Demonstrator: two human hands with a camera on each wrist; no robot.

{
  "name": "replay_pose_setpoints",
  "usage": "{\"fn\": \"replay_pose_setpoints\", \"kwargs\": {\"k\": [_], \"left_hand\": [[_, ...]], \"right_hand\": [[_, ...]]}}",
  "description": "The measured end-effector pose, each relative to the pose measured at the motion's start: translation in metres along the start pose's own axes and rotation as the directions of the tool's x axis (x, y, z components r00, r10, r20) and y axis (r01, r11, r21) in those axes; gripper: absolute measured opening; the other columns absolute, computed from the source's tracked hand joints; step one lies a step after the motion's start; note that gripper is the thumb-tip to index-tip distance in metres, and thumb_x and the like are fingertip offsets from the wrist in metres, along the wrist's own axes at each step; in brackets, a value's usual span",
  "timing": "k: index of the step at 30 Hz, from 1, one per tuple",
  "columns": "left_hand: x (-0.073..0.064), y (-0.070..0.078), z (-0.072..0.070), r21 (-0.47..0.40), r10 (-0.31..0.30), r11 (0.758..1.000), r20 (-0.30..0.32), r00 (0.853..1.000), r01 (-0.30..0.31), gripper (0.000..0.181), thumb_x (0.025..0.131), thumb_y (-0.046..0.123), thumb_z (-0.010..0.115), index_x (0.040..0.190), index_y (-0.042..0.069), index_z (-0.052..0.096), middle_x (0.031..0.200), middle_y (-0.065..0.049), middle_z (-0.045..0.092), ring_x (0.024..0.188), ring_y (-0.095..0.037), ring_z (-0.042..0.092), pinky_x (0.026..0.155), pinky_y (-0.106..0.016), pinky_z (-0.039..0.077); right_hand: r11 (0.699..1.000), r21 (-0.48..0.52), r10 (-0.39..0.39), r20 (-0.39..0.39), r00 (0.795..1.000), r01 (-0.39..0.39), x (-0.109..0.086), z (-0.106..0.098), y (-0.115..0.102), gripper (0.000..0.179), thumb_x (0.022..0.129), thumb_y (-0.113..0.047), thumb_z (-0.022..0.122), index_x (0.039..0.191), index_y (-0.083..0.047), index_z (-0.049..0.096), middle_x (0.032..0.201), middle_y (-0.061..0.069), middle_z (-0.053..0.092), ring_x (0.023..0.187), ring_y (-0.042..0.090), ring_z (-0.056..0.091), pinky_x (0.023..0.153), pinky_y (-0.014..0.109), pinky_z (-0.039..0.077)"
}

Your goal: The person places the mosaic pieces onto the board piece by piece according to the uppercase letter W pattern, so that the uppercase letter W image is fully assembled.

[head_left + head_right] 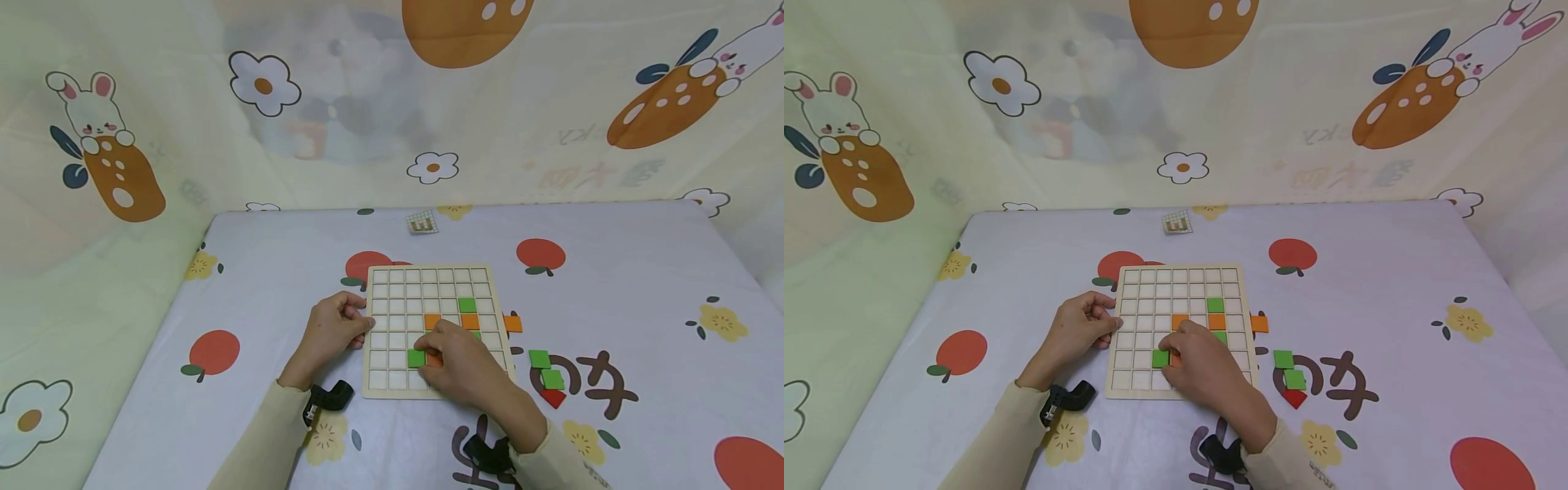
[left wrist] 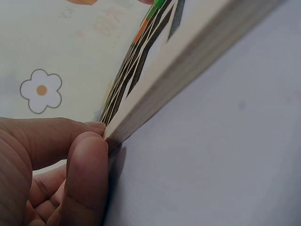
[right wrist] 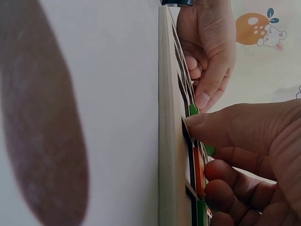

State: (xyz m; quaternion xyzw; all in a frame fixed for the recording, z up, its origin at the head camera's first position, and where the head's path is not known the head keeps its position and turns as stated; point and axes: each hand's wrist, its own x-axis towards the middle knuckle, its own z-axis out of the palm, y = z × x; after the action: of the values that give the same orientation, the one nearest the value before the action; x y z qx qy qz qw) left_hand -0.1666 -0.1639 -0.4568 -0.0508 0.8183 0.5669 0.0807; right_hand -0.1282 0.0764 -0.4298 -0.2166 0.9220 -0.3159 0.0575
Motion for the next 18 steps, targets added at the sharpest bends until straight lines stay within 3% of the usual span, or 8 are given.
{"fn": "replay_pose_setpoints", "kwargs": {"k": [18], "left_hand": [[0.0001, 0.0002, -0.0001, -0.037, 0.005, 0.999, 0.007, 1.000, -0.005, 0.028, 0.087, 0.000, 0.080, 0.111, 0.000, 0.066, 0.078, -0.009, 0.063, 0.054, -0.013, 0.064, 0.053, -0.026, 0.059]], "right_hand": [[1.000, 0.005, -0.015, -0.009, 1.000, 0.015, 0.0002, 0.0023, 0.0033, 0.027, 0.079, -0.006, 0.084, 0.105, -0.008, 0.081, 0.085, -0.005, 0.057, 0.071, 0.010, 0.046, 0.059, 0.024, 0.040]]}}
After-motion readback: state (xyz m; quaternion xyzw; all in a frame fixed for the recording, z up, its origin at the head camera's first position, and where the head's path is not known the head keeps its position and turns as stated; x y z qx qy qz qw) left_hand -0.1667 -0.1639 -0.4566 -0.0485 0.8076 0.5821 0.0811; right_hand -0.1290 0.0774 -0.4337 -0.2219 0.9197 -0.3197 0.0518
